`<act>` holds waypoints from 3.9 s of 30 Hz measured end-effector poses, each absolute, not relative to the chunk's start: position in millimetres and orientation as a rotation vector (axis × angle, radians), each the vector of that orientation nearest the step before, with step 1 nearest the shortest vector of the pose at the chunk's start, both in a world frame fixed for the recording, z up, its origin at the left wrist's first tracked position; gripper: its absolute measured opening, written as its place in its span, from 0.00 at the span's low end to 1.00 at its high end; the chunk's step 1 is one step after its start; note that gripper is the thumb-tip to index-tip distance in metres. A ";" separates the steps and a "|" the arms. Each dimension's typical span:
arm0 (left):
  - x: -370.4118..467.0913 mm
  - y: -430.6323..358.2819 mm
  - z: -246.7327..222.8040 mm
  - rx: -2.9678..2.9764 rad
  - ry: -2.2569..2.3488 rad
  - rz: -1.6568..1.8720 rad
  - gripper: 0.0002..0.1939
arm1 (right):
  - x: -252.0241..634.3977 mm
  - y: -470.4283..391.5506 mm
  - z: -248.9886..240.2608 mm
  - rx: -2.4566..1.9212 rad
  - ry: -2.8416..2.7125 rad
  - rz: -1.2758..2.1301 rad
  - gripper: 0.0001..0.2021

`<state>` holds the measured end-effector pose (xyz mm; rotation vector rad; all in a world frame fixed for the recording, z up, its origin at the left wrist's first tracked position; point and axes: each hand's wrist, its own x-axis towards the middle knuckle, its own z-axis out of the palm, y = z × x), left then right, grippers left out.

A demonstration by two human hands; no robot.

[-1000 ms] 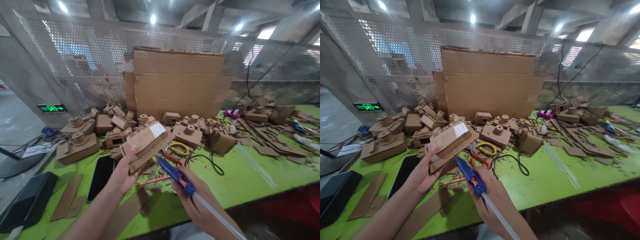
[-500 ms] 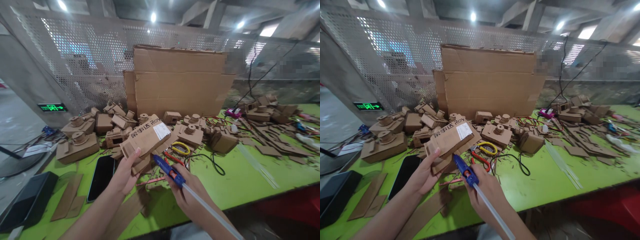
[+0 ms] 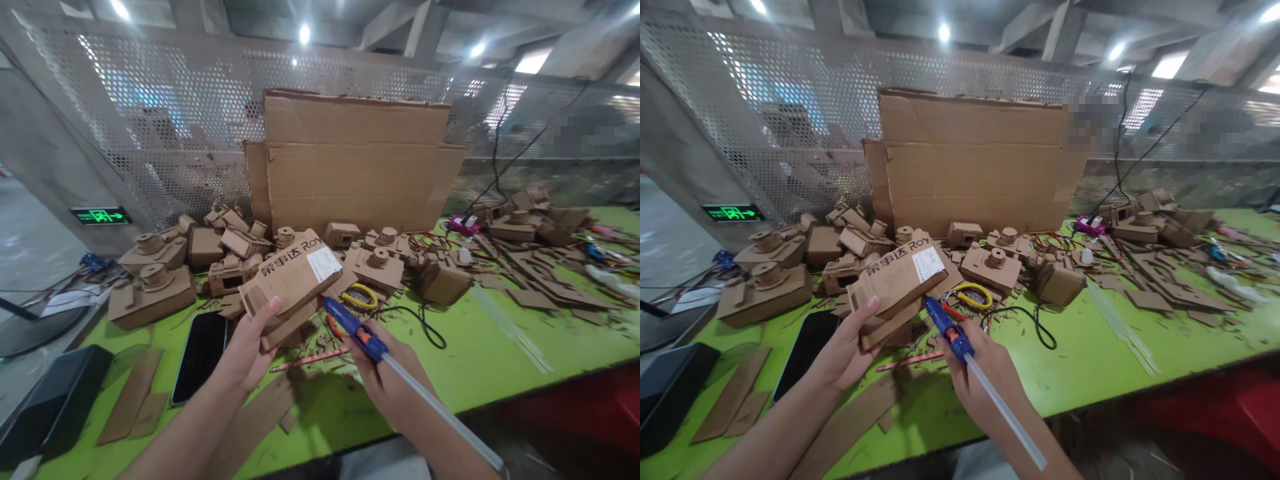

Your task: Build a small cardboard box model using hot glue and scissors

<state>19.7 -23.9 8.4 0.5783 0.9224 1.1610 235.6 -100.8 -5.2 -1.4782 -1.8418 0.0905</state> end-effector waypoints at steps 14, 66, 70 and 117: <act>19.2 -24.0 6.6 0.608 0.878 1.159 0.23 | 228.5 -107.7 -7.7 -1.448 -1.913 0.208 0.10; 13.3 -14.7 0.4 0.860 0.839 1.165 0.35 | 248.2 -110.1 -19.4 -1.330 -0.648 0.564 0.21; 17.7 -20.0 -8.3 0.705 0.751 1.098 0.26 | 232.4 -114.8 -31.6 -1.191 -0.751 0.569 0.17; 4.6 -23.4 -2.9 0.776 0.845 1.329 0.37 | 267.6 -134.4 23.6 -1.422 -1.795 0.138 0.23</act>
